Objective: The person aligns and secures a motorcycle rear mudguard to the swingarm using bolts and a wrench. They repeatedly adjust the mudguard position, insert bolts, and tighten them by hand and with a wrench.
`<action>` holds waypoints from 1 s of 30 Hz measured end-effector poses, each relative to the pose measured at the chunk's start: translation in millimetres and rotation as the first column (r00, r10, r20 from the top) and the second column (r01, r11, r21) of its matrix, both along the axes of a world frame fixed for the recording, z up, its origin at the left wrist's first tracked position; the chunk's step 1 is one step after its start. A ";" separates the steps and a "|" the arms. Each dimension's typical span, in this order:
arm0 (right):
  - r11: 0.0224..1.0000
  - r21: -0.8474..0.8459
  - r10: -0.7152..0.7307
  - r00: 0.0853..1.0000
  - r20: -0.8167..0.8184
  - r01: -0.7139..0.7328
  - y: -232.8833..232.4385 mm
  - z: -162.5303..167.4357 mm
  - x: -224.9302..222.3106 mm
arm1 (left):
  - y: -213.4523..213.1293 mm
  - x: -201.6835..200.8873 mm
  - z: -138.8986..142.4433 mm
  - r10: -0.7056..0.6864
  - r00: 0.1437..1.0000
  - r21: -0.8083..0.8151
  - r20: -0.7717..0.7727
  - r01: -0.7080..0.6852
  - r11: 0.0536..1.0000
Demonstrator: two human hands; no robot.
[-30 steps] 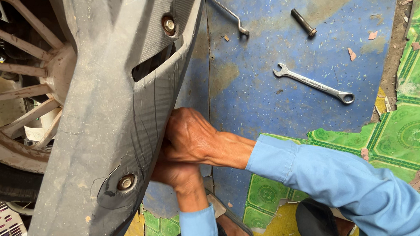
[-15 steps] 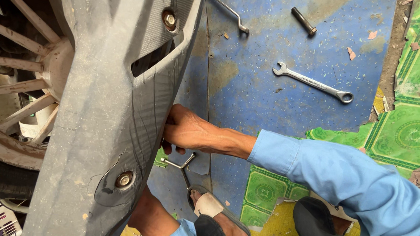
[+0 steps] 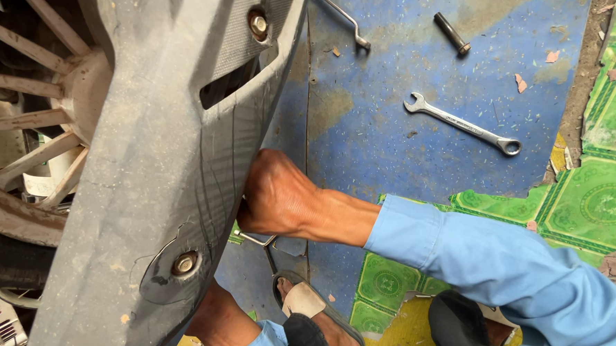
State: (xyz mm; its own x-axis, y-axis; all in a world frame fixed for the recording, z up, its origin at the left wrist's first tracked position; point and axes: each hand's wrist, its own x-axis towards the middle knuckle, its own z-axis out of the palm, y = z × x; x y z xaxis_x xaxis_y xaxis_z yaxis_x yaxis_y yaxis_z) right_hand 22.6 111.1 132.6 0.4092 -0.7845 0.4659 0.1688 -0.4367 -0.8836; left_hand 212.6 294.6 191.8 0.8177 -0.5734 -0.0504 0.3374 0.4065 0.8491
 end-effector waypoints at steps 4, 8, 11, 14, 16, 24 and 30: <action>0.983 -0.183 -0.006 0.998 -0.061 -0.006 7.0 -10.4 -4.3 | -4.2 -3.2 -0.8 0.003 1.000 0.009 -0.004 -0.003 1.000; 0.936 -0.347 -0.016 0.979 -0.203 -0.057 7.9 -15.5 -1.8 | -7.0 3.7 -1.9 -0.004 1.000 0.011 -0.003 0.004 1.000; 0.997 -0.068 0.017 0.998 -0.053 -0.021 12.1 -8.5 3.5 | -13.1 12.2 -0.2 -0.016 1.000 0.018 -0.012 0.016 1.000; 0.938 0.331 0.078 0.994 0.072 -0.098 11.4 5.9 16.0 | -26.0 19.2 5.9 -0.025 1.000 0.034 -0.013 0.025 0.999; 0.692 0.668 0.193 0.961 0.196 -0.275 9.7 16.7 24.7 | -36.0 17.6 9.8 -0.031 0.999 0.054 -0.015 0.032 0.998; -0.094 0.796 0.243 0.762 0.600 -0.597 7.1 29.4 19.1 | -50.9 -68.1 -8.1 -0.094 0.986 0.300 -0.139 0.133 0.945; -0.133 0.742 0.205 0.714 0.669 -0.657 2.6 27.4 4.8 | -67.7 -107.2 -16.9 -0.273 0.959 0.034 -0.079 0.276 0.961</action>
